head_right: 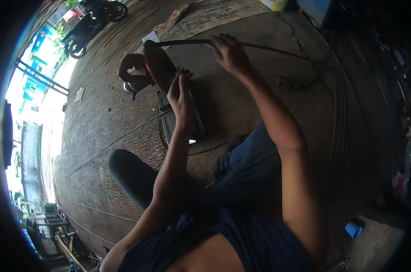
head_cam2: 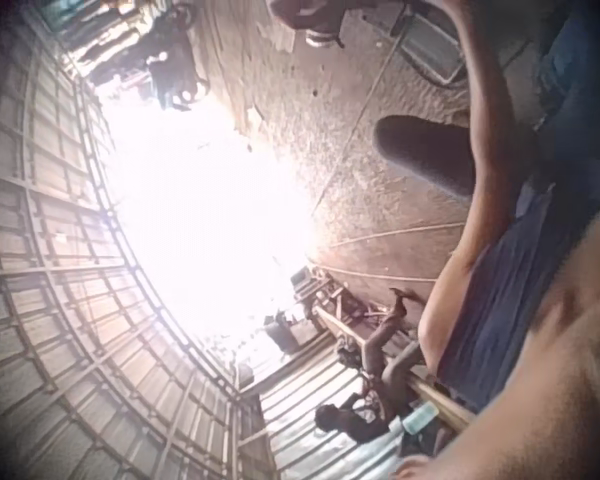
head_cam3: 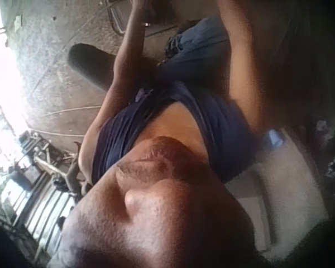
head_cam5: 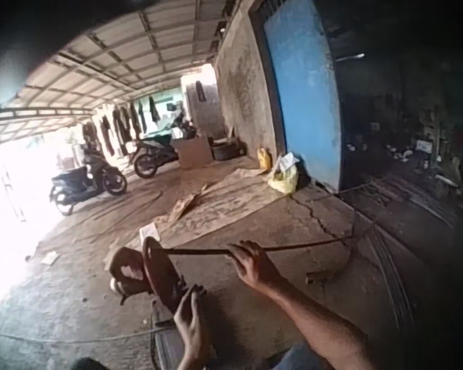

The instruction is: Cutting metal rods using a chop saw.

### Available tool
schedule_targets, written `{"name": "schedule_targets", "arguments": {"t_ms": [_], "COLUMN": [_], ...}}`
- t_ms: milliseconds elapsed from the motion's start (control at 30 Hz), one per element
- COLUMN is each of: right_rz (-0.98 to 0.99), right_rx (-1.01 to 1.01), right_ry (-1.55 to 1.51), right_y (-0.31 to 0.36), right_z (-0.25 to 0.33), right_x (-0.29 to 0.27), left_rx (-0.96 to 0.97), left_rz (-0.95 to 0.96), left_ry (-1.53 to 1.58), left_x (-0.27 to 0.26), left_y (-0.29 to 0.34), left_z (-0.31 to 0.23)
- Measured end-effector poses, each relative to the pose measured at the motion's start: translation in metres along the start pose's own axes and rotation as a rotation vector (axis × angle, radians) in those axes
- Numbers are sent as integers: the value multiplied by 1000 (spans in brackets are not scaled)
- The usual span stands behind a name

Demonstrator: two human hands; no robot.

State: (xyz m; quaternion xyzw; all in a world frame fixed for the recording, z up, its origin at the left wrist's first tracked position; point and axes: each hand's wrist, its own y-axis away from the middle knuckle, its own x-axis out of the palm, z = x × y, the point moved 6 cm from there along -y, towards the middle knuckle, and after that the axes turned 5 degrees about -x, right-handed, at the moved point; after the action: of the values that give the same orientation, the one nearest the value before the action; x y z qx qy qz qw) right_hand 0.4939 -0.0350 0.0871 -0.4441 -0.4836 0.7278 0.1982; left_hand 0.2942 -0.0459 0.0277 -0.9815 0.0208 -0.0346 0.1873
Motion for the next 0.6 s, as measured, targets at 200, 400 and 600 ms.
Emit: {"name": "schedule_targets", "arguments": {"t_ms": [200,400,600], "right_rz": [-89,4,-722], "right_rx": [-27,101,236], "right_ry": [-104,-318,427], "right_y": [-6,2,37], "right_z": [35,30,-68], "right_x": [-6,-7,-67], "left_rx": [-96,-120,-45], "left_rz": [76,-50,-84], "left_ry": [448,528,474], "left_x": [38,51,39], "left_y": [-22,-21,-27], "left_z": [-33,-44,-42]}}
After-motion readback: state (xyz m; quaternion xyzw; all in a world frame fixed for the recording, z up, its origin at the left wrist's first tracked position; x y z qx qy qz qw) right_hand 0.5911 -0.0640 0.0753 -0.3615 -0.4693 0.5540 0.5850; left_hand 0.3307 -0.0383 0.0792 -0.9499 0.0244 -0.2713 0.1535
